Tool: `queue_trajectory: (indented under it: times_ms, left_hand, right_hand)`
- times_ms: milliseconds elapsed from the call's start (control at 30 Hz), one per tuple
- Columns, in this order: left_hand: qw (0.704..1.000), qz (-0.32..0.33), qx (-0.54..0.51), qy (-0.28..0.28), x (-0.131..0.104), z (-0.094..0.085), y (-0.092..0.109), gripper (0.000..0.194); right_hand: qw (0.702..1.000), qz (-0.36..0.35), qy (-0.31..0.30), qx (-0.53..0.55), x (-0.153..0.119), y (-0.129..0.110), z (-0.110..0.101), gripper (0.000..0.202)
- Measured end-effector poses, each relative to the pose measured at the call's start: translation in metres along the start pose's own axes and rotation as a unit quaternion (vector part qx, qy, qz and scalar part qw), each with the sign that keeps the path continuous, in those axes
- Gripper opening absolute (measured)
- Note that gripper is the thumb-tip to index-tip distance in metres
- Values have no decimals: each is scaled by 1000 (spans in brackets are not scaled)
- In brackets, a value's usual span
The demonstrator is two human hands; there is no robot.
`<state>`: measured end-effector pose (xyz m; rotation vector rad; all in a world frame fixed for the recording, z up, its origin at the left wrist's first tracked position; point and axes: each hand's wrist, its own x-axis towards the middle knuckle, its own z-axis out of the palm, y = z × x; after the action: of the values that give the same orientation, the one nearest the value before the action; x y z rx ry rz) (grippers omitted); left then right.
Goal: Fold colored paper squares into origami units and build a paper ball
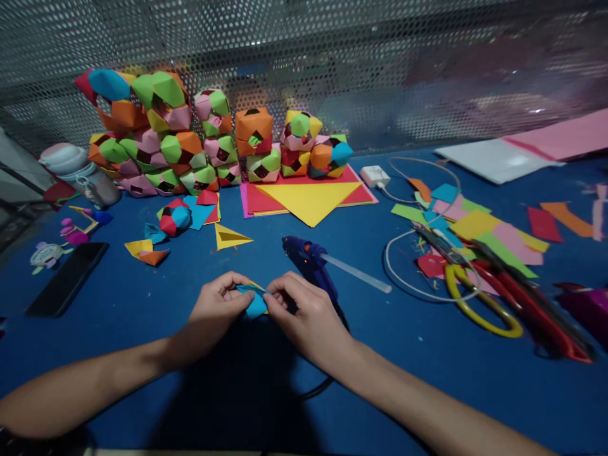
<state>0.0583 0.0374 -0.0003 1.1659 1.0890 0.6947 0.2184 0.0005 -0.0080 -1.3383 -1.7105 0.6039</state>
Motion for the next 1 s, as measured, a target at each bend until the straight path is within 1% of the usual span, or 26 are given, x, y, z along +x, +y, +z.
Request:
queue_trajectory:
  times_ms: [133, 267, 333, 400, 467, 533, 633, 700, 767, 833, 900, 1000]
  left_hand:
    - [1000, 26, 0, 3, 0, 0, 1, 15]
    - [999, 20, -20, -17, 1, 2, -2, 23]
    - [1000, 30, -5, -1, 3, 2, -5, 23]
    - [998, 48, 30, 28, 4, 2, -7, 21]
    - [995, 59, 64, 46, 5, 1, -7, 22]
    - [994, 57, 85, 45, 5, 0, -7, 23]
    - [994, 55, 96, 16, 3, 1, -6, 21]
    - [995, 55, 89, -4, 2, 1, -7, 19]
    - [996, 45, 78, -12, 1, 2, -7, 21]
    - [997, 40, 68, -5, 1, 3, -6, 25]
    - [997, 48, 66, 7, 1, 4, -5, 26]
    - [996, 57, 70, 19, 0, 5, -2, 21]
  right_hand:
    - [999, 42, 14, 5, 0, 3, 0, 11]
    - [995, 87, 16, 37, 1, 3, 2, 10]
    - [993, 108, 13, 52, 1, 2, 3, 10]
    - [991, 120, 7, 63, 0, 0, 5, 11]
    - [990, 121, -3, 71, -1, -2, 6, 11]
    - [990, 115, -13, 80, -1, -3, 7, 10]
    - [991, 101, -20, 87, 0, -2, 5, 9]
    - [993, 86, -18, 73, 1, -1, 4, 10]
    - [996, 75, -10, 54, 1, -1, 4, 12]
    - [996, 78, 3, 46, 1, 0, 4, 14]
    - [995, 88, 14, 53, 0, -1, 4, 15]
    - [992, 101, 16, 73, 0, -3, 5, 17]
